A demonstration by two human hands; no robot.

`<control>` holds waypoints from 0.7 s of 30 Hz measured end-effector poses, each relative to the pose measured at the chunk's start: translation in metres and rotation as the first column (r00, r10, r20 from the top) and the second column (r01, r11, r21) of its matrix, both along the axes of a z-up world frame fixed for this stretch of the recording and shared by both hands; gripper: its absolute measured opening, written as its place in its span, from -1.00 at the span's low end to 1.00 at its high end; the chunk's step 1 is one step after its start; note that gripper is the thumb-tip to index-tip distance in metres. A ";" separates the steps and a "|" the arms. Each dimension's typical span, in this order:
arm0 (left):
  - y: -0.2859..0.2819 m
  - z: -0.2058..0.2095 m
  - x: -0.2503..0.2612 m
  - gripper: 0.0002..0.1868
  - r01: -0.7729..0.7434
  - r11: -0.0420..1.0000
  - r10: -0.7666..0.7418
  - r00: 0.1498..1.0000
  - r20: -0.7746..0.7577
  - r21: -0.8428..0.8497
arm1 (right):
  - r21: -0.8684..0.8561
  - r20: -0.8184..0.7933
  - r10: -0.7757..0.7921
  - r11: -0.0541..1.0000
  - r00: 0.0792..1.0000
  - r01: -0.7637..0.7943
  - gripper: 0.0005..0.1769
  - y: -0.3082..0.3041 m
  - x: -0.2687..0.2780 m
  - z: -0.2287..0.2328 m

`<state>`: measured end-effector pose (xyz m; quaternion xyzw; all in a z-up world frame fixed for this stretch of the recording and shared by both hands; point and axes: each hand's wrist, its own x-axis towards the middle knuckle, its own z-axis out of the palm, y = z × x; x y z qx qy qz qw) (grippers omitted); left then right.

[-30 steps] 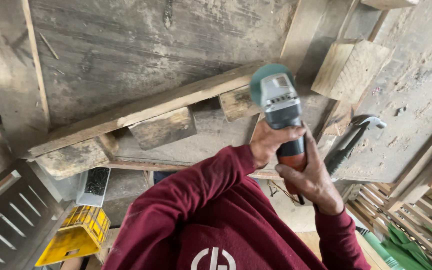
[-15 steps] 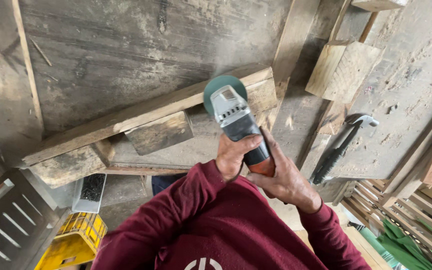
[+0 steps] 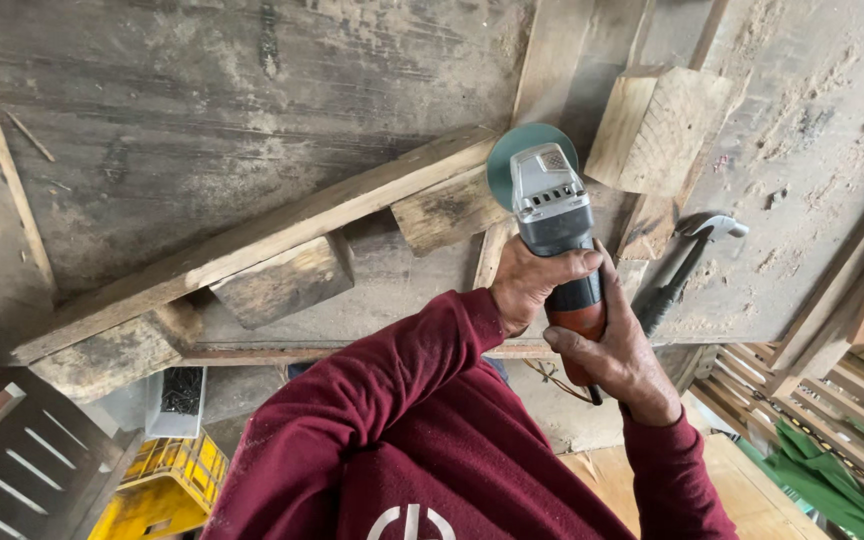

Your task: The person uses an angle grinder to smooth the surface of a wooden pallet. They hold the tool with both hands and move it back and forth across the wood, generating sparks and dust. The person occasionally repositions the pallet to access different areas.

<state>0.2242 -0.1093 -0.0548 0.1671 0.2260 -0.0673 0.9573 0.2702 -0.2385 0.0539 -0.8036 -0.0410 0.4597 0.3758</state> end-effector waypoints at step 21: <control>0.035 0.061 -0.039 -0.62 0.010 0.999 -0.004 0.990 -0.143 0.038 | 0.237 -0.142 -0.005 0.971 0.990 0.039 0.16 0.022 -0.042 0.025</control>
